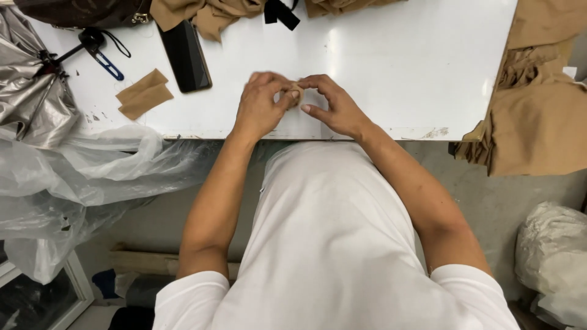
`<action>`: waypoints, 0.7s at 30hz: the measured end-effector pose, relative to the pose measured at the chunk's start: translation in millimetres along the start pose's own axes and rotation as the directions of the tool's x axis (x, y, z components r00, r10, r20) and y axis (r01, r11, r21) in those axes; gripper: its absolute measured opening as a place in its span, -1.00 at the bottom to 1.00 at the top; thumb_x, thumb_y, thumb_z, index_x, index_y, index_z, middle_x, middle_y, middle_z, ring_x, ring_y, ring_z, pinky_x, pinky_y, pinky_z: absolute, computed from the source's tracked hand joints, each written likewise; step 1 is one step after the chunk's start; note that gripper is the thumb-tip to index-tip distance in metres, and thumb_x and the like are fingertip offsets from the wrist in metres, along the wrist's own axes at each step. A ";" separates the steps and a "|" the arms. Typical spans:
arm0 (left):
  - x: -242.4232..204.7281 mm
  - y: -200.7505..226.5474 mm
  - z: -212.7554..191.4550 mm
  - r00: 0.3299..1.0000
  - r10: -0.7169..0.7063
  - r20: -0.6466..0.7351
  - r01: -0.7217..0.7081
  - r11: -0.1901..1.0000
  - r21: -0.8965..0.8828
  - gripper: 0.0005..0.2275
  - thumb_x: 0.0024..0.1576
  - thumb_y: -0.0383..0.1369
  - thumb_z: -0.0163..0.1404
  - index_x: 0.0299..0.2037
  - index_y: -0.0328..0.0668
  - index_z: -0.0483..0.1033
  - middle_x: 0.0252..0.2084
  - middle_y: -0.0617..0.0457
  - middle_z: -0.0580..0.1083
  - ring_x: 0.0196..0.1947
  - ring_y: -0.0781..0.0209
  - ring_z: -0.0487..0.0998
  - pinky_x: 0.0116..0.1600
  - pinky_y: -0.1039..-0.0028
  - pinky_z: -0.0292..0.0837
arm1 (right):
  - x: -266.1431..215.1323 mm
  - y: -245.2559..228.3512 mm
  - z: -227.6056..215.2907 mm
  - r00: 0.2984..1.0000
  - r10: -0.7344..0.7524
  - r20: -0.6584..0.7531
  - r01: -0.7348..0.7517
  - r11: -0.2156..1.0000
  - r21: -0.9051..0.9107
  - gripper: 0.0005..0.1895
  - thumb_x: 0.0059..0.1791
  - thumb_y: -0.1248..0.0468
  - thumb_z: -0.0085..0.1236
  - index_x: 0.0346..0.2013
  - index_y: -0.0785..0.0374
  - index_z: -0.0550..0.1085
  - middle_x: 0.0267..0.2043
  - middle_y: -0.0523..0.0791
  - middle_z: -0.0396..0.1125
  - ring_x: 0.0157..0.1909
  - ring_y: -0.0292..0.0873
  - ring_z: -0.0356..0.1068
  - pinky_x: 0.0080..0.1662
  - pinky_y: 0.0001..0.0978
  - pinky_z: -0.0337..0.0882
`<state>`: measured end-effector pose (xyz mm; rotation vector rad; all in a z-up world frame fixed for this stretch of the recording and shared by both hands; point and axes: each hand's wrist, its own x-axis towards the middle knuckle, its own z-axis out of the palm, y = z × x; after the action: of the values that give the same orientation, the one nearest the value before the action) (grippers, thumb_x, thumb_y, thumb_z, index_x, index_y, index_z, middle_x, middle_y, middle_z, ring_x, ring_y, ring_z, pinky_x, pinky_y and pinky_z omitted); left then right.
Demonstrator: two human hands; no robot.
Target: Folding small rectangular fabric strips into smaller components for garment assembly
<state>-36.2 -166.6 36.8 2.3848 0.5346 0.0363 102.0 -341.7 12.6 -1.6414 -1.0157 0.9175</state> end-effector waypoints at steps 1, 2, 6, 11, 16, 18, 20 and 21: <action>0.4 26.1 -18.4 0.997 -0.065 0.050 0.074 0.976 -0.207 -0.84 0.23 -0.17 0.13 -0.21 0.00 0.65 -0.21 0.08 0.59 -0.02 -0.04 0.56 0.08 0.11 0.43 | 0.1 -9.5 -5.7 0.999 -0.017 0.042 0.010 0.988 0.154 -0.60 0.08 0.25 0.22 0.18 0.28 0.40 0.20 0.07 0.30 0.30 0.20 0.29 0.30 0.16 0.24; 0.0 47.2 -31.6 0.997 -0.061 0.045 0.069 0.976 -0.208 -0.84 0.23 -0.17 0.13 -0.21 0.00 0.65 -0.21 0.08 0.59 -0.02 -0.04 0.56 0.08 0.11 0.43 | -1.2 -10.2 -10.0 0.999 -0.021 0.041 0.015 0.989 0.149 -0.60 0.08 0.25 0.22 0.18 0.28 0.40 0.20 0.07 0.30 0.30 0.20 0.29 0.30 0.16 0.24; -2.5 67.7 -33.8 0.970 -0.150 0.194 0.244 0.660 -0.710 -0.89 0.22 -0.36 0.09 -0.31 -0.21 0.57 -0.52 0.11 0.47 -0.44 0.34 0.43 -0.24 0.50 0.41 | -11.5 -7.3 -17.6 0.993 -0.029 0.118 -0.031 0.877 0.479 -0.77 0.10 0.22 0.09 -0.06 0.33 0.47 -0.01 -0.02 0.41 0.13 -0.08 0.36 0.22 -0.08 0.29; -3.7 67.4 -20.6 0.931 -0.216 0.295 0.311 0.039 -0.950 -0.91 0.14 -0.46 0.05 -0.30 -0.36 0.49 -0.56 0.06 0.39 -0.56 0.29 0.43 -0.28 0.42 0.52 | -19.0 -6.3 -16.9 0.998 -0.001 0.055 -0.034 0.773 0.634 -0.60 0.13 0.22 0.02 0.23 0.33 0.38 0.12 -0.06 0.34 0.22 -0.13 0.29 0.30 -0.11 0.25; -2.3 65.8 -10.9 0.914 -0.192 0.357 0.302 -0.267 -0.915 -0.93 0.11 -0.41 -0.07 -0.24 -0.18 0.41 -0.63 0.17 0.22 -0.66 0.36 0.33 -0.22 0.35 0.46 | -24.2 -4.3 -8.7 0.968 0.156 0.198 -0.241 0.337 0.910 -0.80 0.02 0.30 0.07 -0.11 0.34 0.42 -0.32 -0.12 0.37 -0.28 -0.23 0.46 -0.05 -0.29 0.51; -4.4 66.0 -11.8 0.905 -0.212 0.370 0.295 -0.315 -0.902 -0.95 0.13 -0.38 -0.06 -0.27 -0.13 0.39 -0.65 0.22 0.17 -0.68 0.39 0.28 -0.23 0.39 0.44 | -19.7 17.5 -10.9 0.974 0.166 0.157 -0.201 0.300 0.932 -0.85 0.03 0.30 0.06 -0.15 0.30 0.44 -0.30 -0.06 0.43 -0.24 -0.16 0.52 0.00 -0.23 0.52; -9.9 64.9 -8.2 0.894 -0.225 0.389 0.293 -0.364 -0.884 -0.95 0.15 -0.35 -0.05 -0.30 -0.08 0.37 -0.66 0.26 0.12 -0.70 0.42 0.24 -0.25 0.42 0.41 | -21.4 11.7 -17.1 0.976 0.186 0.110 -0.157 0.265 0.951 -0.89 0.04 0.30 0.04 -0.20 0.27 0.46 -0.29 0.01 0.50 -0.20 -0.10 0.58 0.05 -0.17 0.52; -13.4 63.4 -5.2 0.879 -0.214 0.426 0.319 -0.401 -0.859 -0.95 0.13 -0.36 -0.05 -0.32 -0.06 0.35 -0.67 0.29 0.07 -0.72 0.43 0.21 -0.28 0.45 0.38 | -23.0 -5.2 -23.1 0.981 0.162 0.102 -0.124 0.130 0.984 -0.86 0.01 0.23 0.06 -0.21 0.22 0.48 -0.21 -0.02 0.52 -0.11 -0.08 0.58 0.09 -0.12 0.51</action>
<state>-26.0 -211.8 82.4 0.3642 0.6416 0.1204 113.4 -369.7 25.9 -0.5135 0.0077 1.2804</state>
